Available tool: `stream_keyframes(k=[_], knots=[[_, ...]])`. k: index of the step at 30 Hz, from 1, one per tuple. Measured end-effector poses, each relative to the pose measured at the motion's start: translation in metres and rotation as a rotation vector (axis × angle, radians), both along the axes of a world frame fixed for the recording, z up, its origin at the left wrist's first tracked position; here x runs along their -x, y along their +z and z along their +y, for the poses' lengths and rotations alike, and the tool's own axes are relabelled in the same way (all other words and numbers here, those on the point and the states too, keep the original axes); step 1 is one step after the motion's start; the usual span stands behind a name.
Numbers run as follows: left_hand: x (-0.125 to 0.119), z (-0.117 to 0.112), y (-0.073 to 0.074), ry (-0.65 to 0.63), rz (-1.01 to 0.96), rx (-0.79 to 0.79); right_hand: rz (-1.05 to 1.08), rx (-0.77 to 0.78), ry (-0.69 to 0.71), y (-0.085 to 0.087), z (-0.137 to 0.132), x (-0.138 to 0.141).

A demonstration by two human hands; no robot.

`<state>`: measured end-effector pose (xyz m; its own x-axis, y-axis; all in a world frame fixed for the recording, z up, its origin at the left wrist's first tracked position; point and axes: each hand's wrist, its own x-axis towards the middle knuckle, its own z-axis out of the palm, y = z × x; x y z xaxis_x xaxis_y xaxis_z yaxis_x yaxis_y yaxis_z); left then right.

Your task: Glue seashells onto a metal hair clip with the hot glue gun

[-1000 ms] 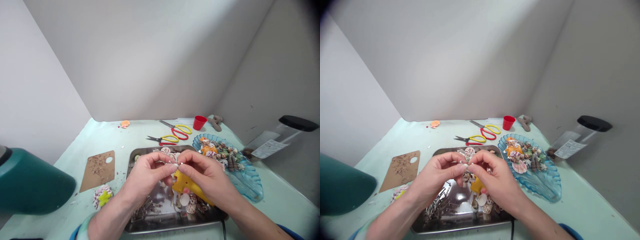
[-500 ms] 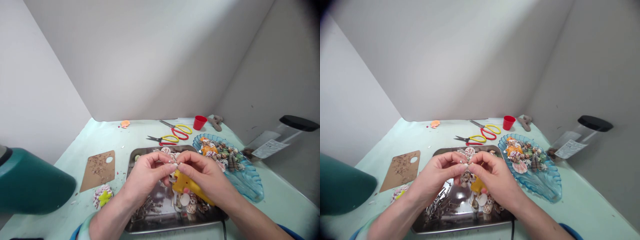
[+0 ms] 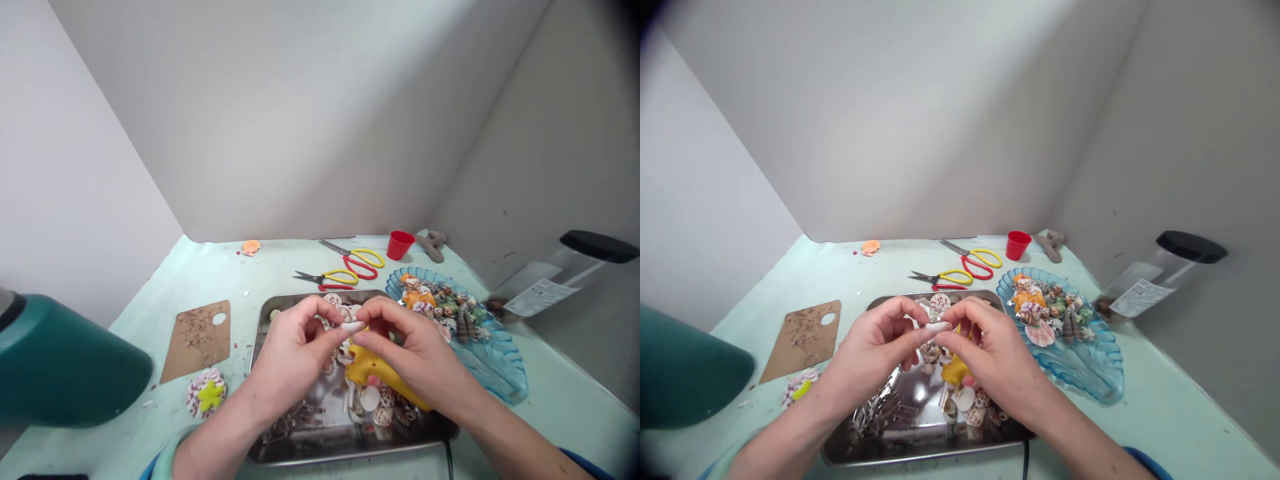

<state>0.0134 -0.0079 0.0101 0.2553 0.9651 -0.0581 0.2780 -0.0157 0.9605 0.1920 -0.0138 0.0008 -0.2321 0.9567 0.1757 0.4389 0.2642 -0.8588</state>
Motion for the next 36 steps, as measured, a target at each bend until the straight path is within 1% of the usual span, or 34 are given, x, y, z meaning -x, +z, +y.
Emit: stream_keyframes(k=[3, 7, 12, 15, 17, 19, 24, 29, 32, 36], knots=[[-0.001, 0.000, 0.002, -0.006, -0.058, 0.070, -0.020, -0.022, 0.046, 0.004, 0.000, -0.002], [-0.001, -0.001, 0.005, -0.044, -0.043, 0.062, -0.079, -0.042, 0.098, 0.010, 0.000, -0.004], [0.001, 0.000, 0.004, -0.116, -0.044, 0.069, -0.144, -0.062, 0.165, 0.018, 0.000, -0.009], [0.004, 0.001, 0.004, -0.201, -0.084, 0.137, -0.133, -0.022, 0.216, 0.021, 0.000, -0.012], [0.006, 0.002, 0.005, -0.261, -0.117, 0.195, -0.086, 0.027, 0.261, 0.021, 0.001, -0.013], [0.007, 0.002, 0.006, -0.290, -0.148, 0.237, -0.028, 0.076, 0.298, 0.020, 0.001, -0.013], [0.008, 0.003, 0.007, -0.319, -0.218, 0.294, 0.060, 0.179, 0.332, 0.017, 0.002, -0.012], [0.008, 0.003, 0.005, -0.332, -0.220, 0.282, 0.139, 0.284, 0.336, 0.014, 0.003, -0.011], [0.008, 0.003, 0.005, -0.294, -0.200, 0.272, 0.146, 0.272, 0.303, 0.014, 0.003, -0.010], [0.007, 0.004, 0.006, -0.244, -0.159, 0.247, 0.093, 0.232, 0.260, 0.017, 0.002, -0.011]])
